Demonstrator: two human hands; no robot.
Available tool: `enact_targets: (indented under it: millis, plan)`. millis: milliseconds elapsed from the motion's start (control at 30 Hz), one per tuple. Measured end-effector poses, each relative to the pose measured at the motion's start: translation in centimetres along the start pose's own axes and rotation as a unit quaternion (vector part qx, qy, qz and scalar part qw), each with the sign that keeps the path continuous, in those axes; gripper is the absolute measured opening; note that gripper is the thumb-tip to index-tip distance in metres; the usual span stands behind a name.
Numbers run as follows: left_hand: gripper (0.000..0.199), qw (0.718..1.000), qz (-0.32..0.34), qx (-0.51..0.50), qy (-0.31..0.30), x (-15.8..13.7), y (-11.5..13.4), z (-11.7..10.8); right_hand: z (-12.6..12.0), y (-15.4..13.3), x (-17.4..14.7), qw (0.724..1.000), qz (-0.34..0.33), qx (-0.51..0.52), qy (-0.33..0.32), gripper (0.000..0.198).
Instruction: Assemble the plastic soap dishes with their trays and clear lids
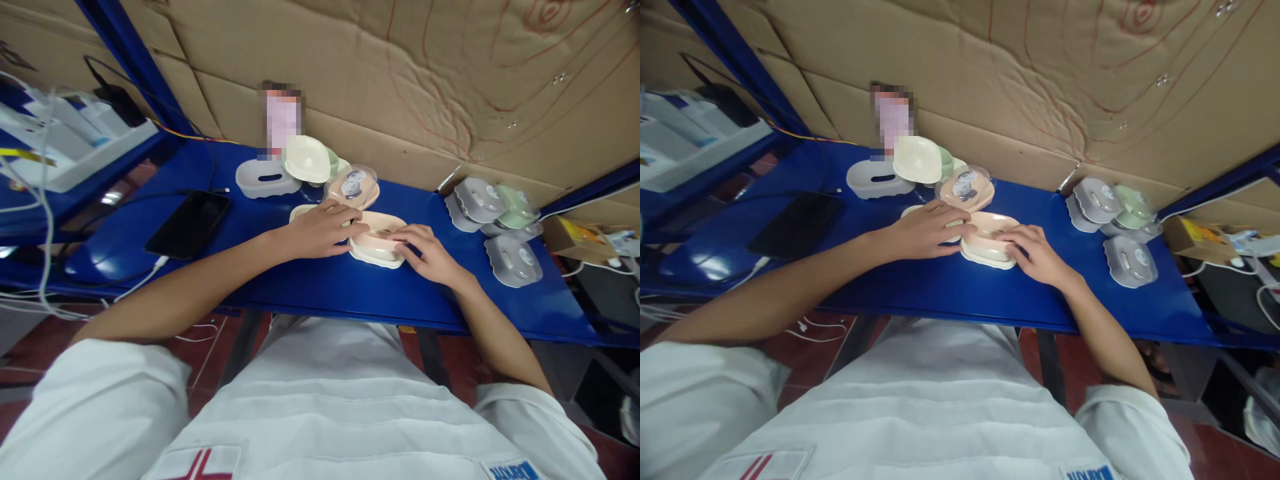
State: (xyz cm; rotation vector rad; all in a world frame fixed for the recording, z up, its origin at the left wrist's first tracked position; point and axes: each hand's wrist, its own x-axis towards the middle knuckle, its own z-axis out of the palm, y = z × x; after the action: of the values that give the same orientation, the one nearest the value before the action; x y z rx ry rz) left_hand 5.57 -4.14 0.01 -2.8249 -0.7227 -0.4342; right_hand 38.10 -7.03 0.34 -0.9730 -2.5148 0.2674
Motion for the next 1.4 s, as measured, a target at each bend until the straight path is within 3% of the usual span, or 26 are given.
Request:
enact_targets:
  millis: [167,333,500,633,700,800,933,1100,1267,1400]
  plan:
    - [0.028,1.000,0.020,-0.015,0.005,0.0,0.3,0.6,0.6,-1.0,-0.3,0.998,-0.031,-0.045,-0.041,0.055]
    - [0.027,1.000,0.027,-0.006,0.008,-0.1,0.7,0.5,1.2,-1.9,-0.1,0.995,-0.059,-0.052,-0.062,0.053]
    - [0.045,0.992,-0.086,-0.037,0.090,0.0,0.1,-0.1,1.3,-1.7,0.2,0.995,-0.061,-0.060,-0.057,0.044]
    - [0.059,0.981,-0.161,-0.039,0.103,0.1,-0.5,0.6,1.5,-1.4,0.2,0.997,-0.057,-0.032,-0.050,0.044]
    - [0.060,0.978,-0.180,-0.037,0.099,0.1,-0.6,1.0,1.6,-1.2,0.2,0.997,-0.058,-0.016,-0.040,0.044]
    - [0.043,0.971,-0.210,-0.044,0.107,0.1,-0.5,1.1,1.8,-1.0,0.2,0.997,-0.066,0.005,-0.028,0.040]
    - [0.031,0.965,-0.204,-0.066,0.148,0.1,-0.3,0.4,1.9,-1.0,0.4,0.998,-0.053,0.018,-0.026,0.037]
    - [0.061,0.963,-0.215,-0.097,0.131,0.4,-0.4,1.1,2.1,-0.9,0.5,0.998,-0.053,0.027,-0.021,0.038]
    - [0.044,0.950,-0.197,-0.163,0.181,0.6,-1.0,2.5,2.3,-0.9,0.6,0.998,-0.052,0.028,-0.014,0.036]
    - [0.040,0.935,-0.200,-0.161,0.244,0.4,-1.1,1.6,2.5,-0.6,0.6,0.998,-0.058,0.027,-0.016,0.034]
